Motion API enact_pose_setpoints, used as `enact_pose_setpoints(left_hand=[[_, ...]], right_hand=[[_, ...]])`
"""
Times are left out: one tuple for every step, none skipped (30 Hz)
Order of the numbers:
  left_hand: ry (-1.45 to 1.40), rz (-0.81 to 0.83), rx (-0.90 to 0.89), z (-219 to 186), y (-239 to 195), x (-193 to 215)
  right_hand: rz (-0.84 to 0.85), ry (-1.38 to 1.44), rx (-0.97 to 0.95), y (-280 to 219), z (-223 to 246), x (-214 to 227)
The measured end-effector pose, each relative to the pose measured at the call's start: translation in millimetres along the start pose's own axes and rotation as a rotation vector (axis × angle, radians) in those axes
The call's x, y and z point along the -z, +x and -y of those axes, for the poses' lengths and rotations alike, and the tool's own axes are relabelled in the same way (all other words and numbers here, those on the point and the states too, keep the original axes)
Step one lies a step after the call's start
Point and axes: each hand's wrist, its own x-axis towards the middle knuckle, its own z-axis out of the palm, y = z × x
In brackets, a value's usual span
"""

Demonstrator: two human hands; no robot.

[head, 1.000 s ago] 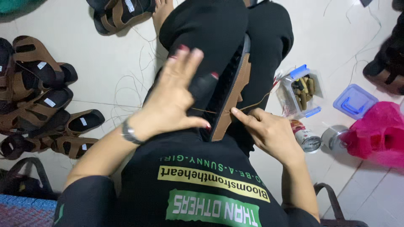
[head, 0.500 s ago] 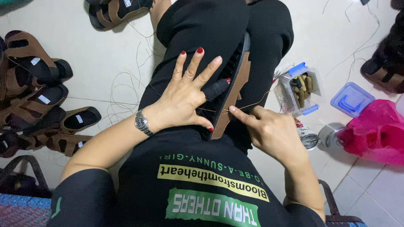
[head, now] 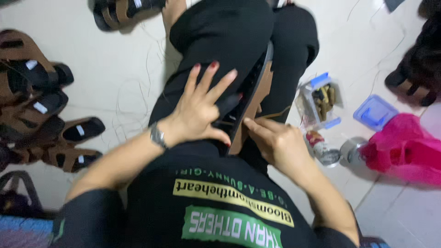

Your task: The person sits on the floor and sews a brown sandal using a needle and thread. They repeatedly pull the thread through the sole and upper of the sandal, adjusting the sandal's position as needed.

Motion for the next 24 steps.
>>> enact_pose_setpoints(left_hand=[[-0.001, -0.177, 0.048, -6.1, -7.1, -0.5], [-0.003, -0.355, 0.092, -11.3, -14.4, -2.9], [-0.013, -0.345, 0.097, -15.1, -19.0, 3.0], [-0.394, -0.272, 0.231, -18.7, -24.7, 7.7], [-0.777, -0.189, 0.38, -28.9, -35.3, 14.1], [-0.791, -0.179, 0.403, -46.3, -42.1, 16.1], [-1.225, -0.16, 0.491, -48.1, -38.7, 18.4], [-1.667, -0.13, 0.563, -50.0, -34.3, 22.3], [-1.644, -0.141, 0.537, -46.6, -32.9, 10.2], [-1.569, -0.143, 0.684, -41.7, -31.0, -3.2], [-1.517, -0.133, 0.864, -49.7, -37.5, -17.7], [-1.524, -0.132, 0.873, -47.7, -35.9, -24.5], [-1.496, -0.125, 0.925, -47.6, -36.5, -31.0], [-1.467, -0.117, 0.976, -48.1, -36.4, -37.6], [-1.464, -0.108, 0.973, -52.1, -34.8, -32.6], [-1.209, -0.125, 0.884, -56.1, -32.4, -26.8], [-0.958, -0.147, 0.782, -58.7, -28.6, -21.5], [-0.955, -0.142, 0.772, -60.9, -24.6, -22.0], [-0.789, -0.172, 0.694, -64.6, -21.2, -22.6], [-0.624, -0.2, 0.613, -67.5, -18.4, -22.9], [-0.618, -0.202, 0.619, -67.7, -20.8, -24.3], [-0.59, -0.188, 0.654, -67.2, -23.7, -25.6], [-0.564, -0.178, 0.693, -68.0, -25.6, -27.9], [-0.561, -0.185, 0.703, -64.9, -30.8, -31.5]], right_hand=[[-0.02, -0.202, -0.053, -7.3, -0.8, -7.7], [-0.042, -0.403, -0.108, -14.2, -3.2, -16.8], [-0.033, -0.395, -0.116, -13.5, -4.1, -17.2], [0.03, -0.478, -0.122, -13.3, -5.2, -19.3], [0.106, -0.551, -0.121, -16.8, -1.9, -21.8], [0.129, -0.534, -0.122, -23.7, 7.2, -23.2], [0.12, -0.467, -0.162, -16.6, 5.6, -22.0], [0.111, -0.4, -0.2, -9.0, 4.8, -18.7], [0.084, -0.418, -0.186, -6.1, -0.4, -17.2], [0.01, -0.438, -0.104, -2.9, -6.6, -16.5], [-0.027, -0.435, -0.038, -11.1, -5.0, -18.5], [-0.016, -0.429, -0.04, -9.8, -8.4, -18.3], [-0.045, -0.436, -0.028, -10.4, -10.4, -19.9], [-0.074, -0.443, -0.017, -11.5, -12.9, -20.9], [-0.079, -0.442, -0.025, -10.7, -12.2, -21.9], [-0.089, -0.453, -0.015, -9.5, -11.5, -21.7], [-0.103, -0.47, -0.004, -7.3, -11.9, -20.7], [-0.111, -0.473, -0.01, -10.2, -6.1, -17.2], [-0.05, -0.539, -0.022, -12.8, -0.8, -13.2], [0.01, -0.604, -0.036, -14.8, 5.1, -9.9], [0.009, -0.601, -0.028, -18.0, 14.7, 2.7], [0.114, -0.545, -0.125, -20.7, 24.4, 14.9], [0.223, -0.491, -0.217, -23.8, 32.9, 28.5], [0.227, -0.49, -0.206, -22.2, 29.0, 28.0]])
